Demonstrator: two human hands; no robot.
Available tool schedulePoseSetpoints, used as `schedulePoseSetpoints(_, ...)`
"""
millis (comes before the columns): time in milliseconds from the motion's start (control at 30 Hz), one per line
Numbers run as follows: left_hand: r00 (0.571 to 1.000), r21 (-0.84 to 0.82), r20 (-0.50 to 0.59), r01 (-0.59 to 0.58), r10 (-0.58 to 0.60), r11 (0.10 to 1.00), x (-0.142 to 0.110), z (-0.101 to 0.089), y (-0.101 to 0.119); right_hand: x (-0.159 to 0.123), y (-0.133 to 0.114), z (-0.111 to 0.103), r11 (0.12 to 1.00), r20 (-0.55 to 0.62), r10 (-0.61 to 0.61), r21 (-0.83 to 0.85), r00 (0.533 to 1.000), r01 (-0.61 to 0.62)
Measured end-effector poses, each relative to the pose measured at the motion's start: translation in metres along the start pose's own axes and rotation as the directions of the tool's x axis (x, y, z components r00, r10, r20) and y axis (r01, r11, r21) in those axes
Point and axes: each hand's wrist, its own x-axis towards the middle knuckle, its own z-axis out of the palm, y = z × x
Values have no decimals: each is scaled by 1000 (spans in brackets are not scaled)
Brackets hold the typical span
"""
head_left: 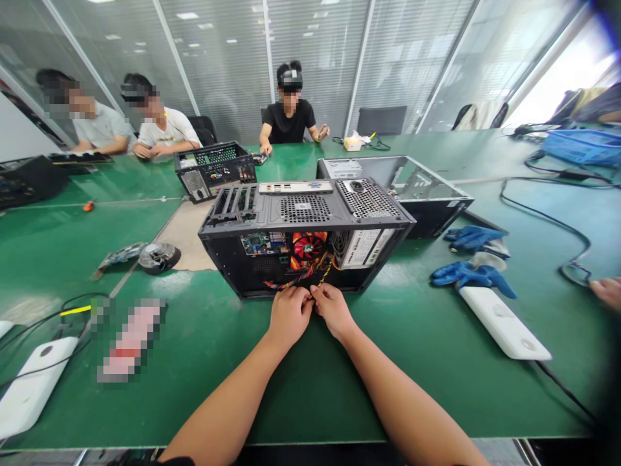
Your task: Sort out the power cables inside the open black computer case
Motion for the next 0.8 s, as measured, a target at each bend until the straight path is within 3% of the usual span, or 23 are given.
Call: schedulePoseSetpoints(800,996,-215,12,94,-94,972,1,3,-3,-1,-3,0,1000,42,0,13,999,0)
